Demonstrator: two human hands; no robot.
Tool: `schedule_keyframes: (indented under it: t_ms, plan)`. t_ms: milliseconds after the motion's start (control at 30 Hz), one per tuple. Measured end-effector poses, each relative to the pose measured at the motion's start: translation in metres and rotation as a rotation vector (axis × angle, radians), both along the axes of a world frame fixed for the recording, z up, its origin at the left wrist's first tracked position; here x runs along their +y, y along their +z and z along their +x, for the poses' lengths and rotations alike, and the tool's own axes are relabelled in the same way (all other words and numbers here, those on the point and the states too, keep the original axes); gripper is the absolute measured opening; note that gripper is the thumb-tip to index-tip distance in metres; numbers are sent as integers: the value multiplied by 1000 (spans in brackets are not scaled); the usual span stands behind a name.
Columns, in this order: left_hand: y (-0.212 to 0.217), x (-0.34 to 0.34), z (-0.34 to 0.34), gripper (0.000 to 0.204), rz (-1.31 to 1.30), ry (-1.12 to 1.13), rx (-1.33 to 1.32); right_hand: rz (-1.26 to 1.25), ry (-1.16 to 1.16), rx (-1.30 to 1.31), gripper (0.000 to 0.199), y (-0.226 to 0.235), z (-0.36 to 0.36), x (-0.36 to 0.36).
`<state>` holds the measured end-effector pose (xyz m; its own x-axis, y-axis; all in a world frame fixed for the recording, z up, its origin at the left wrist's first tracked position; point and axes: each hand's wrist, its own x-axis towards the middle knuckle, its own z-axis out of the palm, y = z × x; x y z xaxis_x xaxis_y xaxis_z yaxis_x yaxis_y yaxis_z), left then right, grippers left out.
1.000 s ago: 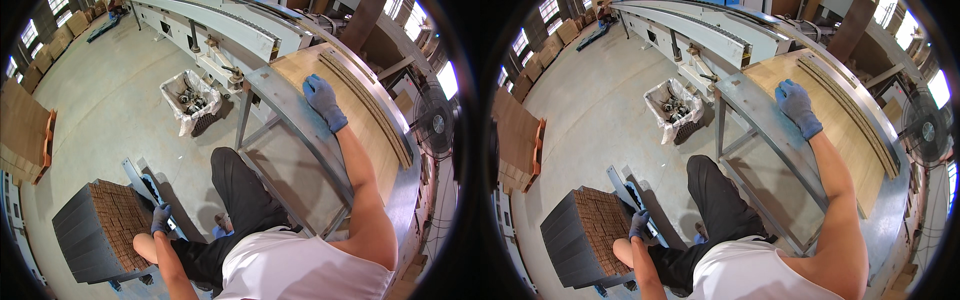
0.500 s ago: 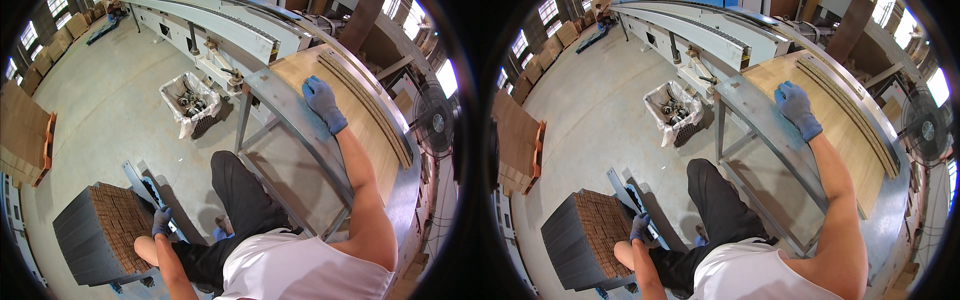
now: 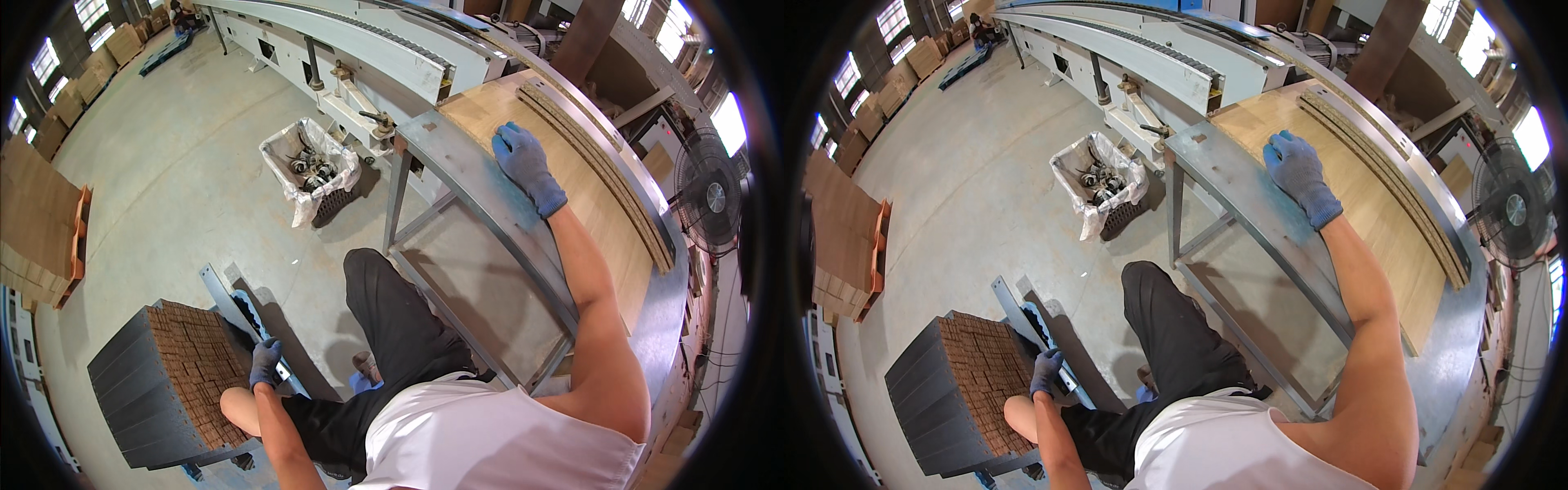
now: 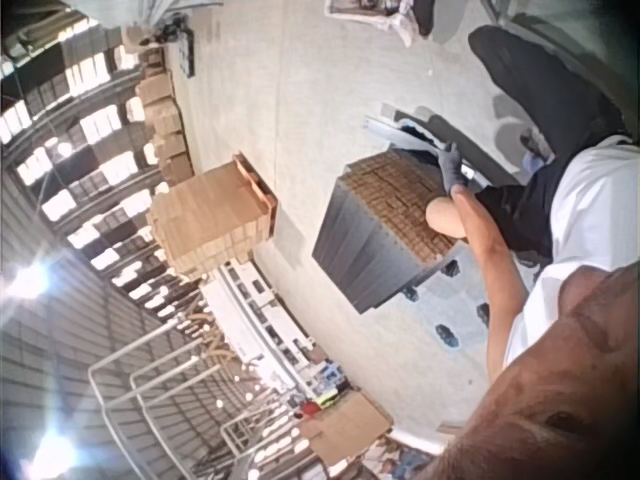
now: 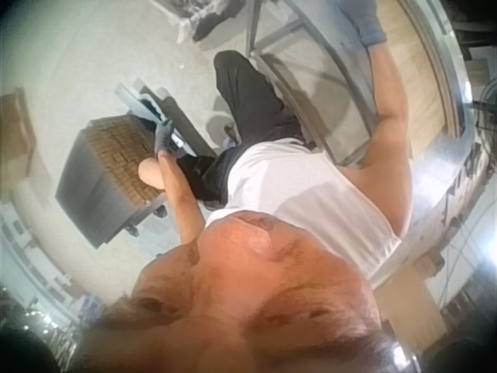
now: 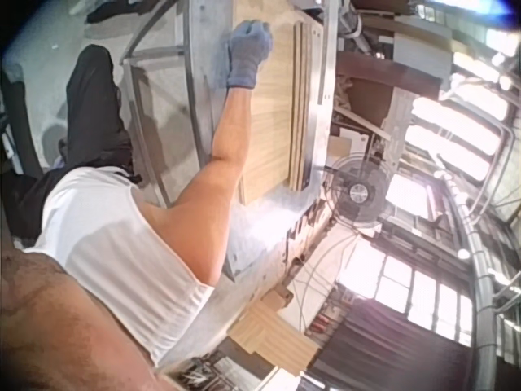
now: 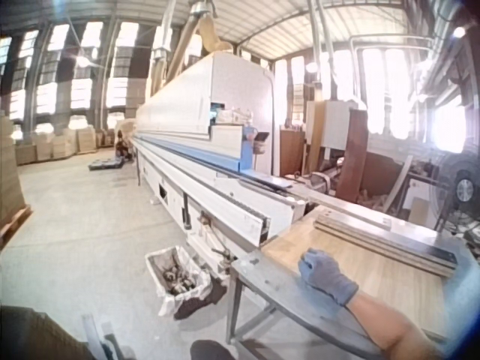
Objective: The person stacks wooden panels from a work table onto a pallet by hand, removes their work gloves, and walks to a shelf to tear a piece of paper from a roll.
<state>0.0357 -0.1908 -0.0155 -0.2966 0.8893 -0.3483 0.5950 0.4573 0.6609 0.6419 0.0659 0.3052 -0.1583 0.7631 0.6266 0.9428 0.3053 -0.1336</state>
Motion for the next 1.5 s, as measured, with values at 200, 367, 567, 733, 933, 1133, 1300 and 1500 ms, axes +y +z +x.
schedule_keyframes:
  t_ms: [200, 367, 567, 733, 933, 1133, 1300, 1500]
  plan:
    - [13, 3, 4, 38, -64, -39, -13, -68, -25, -16, 20, 3, 1, -1]
    - [16, 3, 6, 37, -56, -32, -23, -17, -18, -15, 20, -1, 3, 0]
    - [13, 3, 5, 38, -60, -33, -24, -59, -30, -2, 22, 3, 1, -1]
    - [9, 3, 2, 39, -76, -38, -37, -43, -34, -10, 22, 3, 1, -2]
    - [3, 2, 0, 38, -73, -31, -22, -58, -36, -24, 22, 1, 3, -1]
    - [7, 2, 2, 38, -73, -26, -32, -53, -24, -6, 22, 0, 4, -1]
    - [6, 3, 1, 38, -83, -24, -36, -63, -49, -5, 22, 2, 4, -2]
    - [-7, 0, -8, 39, -104, 4, -60, -67, -53, -2, 22, 2, 0, -1]
